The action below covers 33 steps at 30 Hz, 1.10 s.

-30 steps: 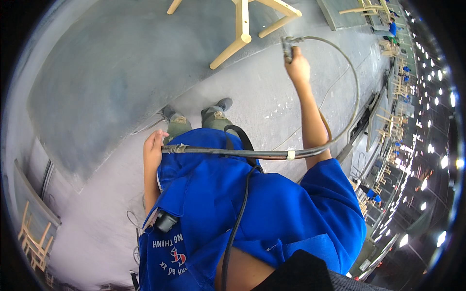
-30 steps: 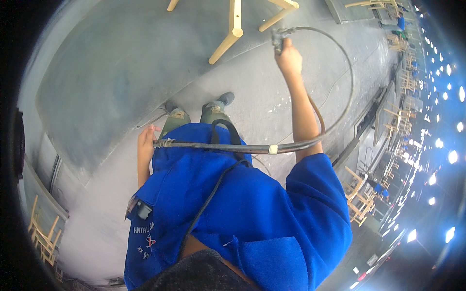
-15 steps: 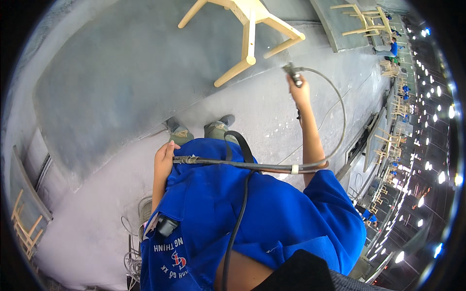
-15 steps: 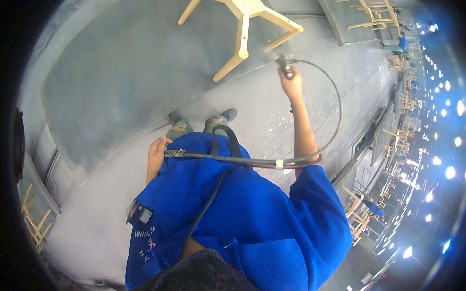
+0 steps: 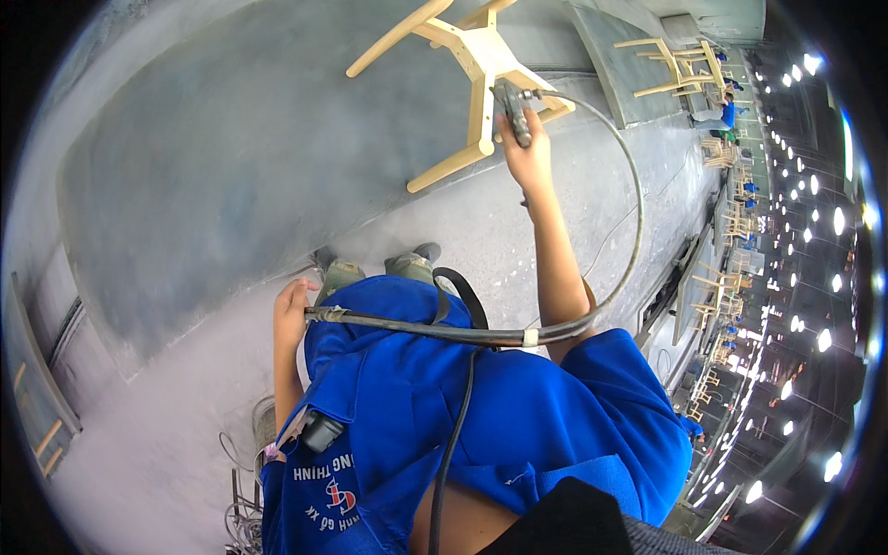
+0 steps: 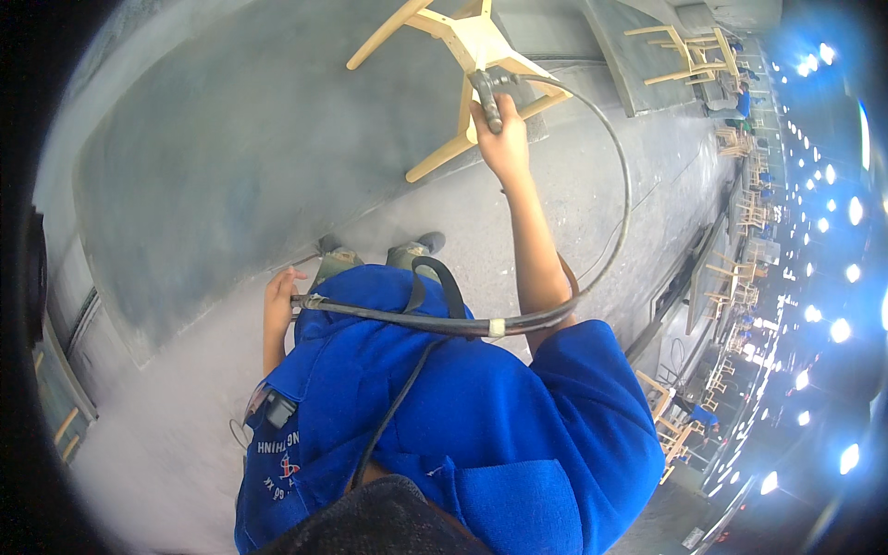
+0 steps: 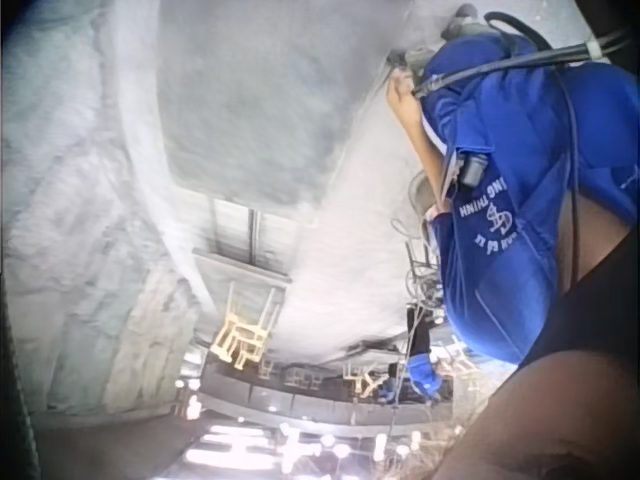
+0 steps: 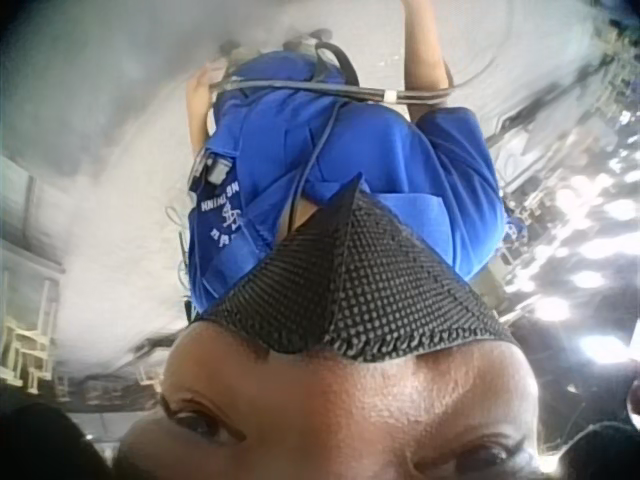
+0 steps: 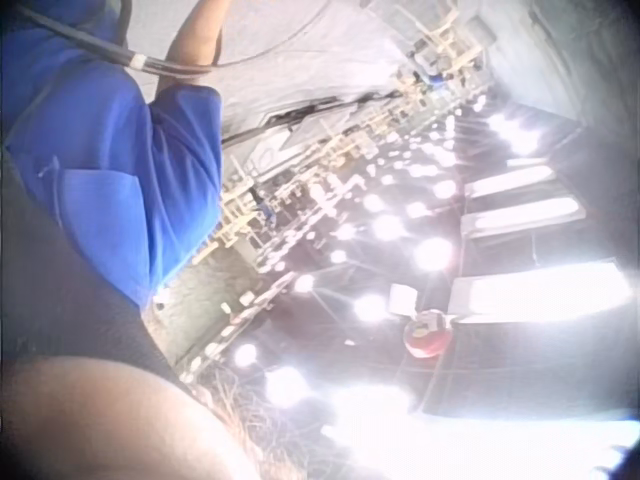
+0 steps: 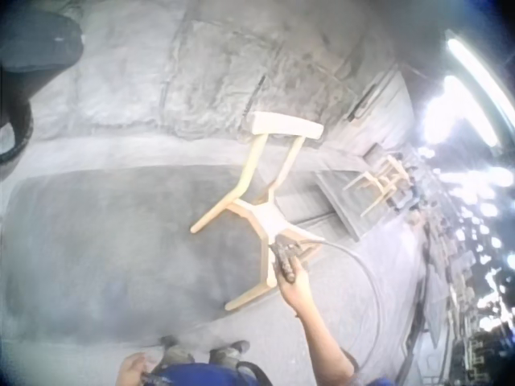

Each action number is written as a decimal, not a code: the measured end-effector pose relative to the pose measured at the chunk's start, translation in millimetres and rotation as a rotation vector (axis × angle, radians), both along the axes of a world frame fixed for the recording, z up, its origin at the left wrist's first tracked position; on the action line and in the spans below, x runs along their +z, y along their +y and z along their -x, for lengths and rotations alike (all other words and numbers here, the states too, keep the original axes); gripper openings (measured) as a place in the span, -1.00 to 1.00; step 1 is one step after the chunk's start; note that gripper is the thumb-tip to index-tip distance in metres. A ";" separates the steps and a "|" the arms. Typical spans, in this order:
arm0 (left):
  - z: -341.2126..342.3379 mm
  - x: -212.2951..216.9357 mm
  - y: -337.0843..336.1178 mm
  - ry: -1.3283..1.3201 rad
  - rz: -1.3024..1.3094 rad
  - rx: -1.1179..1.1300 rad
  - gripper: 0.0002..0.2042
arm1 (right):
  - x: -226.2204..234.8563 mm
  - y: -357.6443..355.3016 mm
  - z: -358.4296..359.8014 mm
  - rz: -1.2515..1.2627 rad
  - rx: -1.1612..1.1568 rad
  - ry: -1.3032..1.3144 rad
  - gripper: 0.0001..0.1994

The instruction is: The person uses a handheld spray gun to apply finish to multiple wooden chair frames. They rotate each chair to coat all sides, then move to the next chair on the production line.

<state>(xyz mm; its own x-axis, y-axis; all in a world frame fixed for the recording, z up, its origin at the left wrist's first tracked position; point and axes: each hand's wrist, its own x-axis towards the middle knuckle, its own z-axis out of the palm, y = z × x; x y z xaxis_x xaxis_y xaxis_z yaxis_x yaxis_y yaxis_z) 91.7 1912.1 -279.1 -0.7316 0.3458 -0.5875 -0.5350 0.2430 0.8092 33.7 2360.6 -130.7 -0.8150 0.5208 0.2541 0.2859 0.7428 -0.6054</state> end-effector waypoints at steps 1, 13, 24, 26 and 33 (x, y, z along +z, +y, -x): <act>-1.9 -2.0 -6.2 -0.021 0.011 0.026 -0.57 | -2.7 -6.0 10.8 0.069 0.007 0.004 -0.67; 5.8 -17.8 -27.8 0.060 -0.064 0.126 -0.59 | -40.9 -32.8 -16.5 0.500 -0.322 0.138 -0.73; 51.5 -13.7 81.5 0.077 -0.044 -0.352 -0.55 | -34.5 -35.0 -179.7 0.909 -0.425 -0.004 -0.68; 56.6 -10.5 96.8 0.057 -0.019 -0.406 -0.53 | -47.3 -33.1 -208.9 0.922 -0.472 -0.028 -0.67; 43.2 22.1 162.6 0.066 -0.045 -0.503 -0.51 | 5.0 10.9 -282.2 0.553 -0.020 -0.840 -0.15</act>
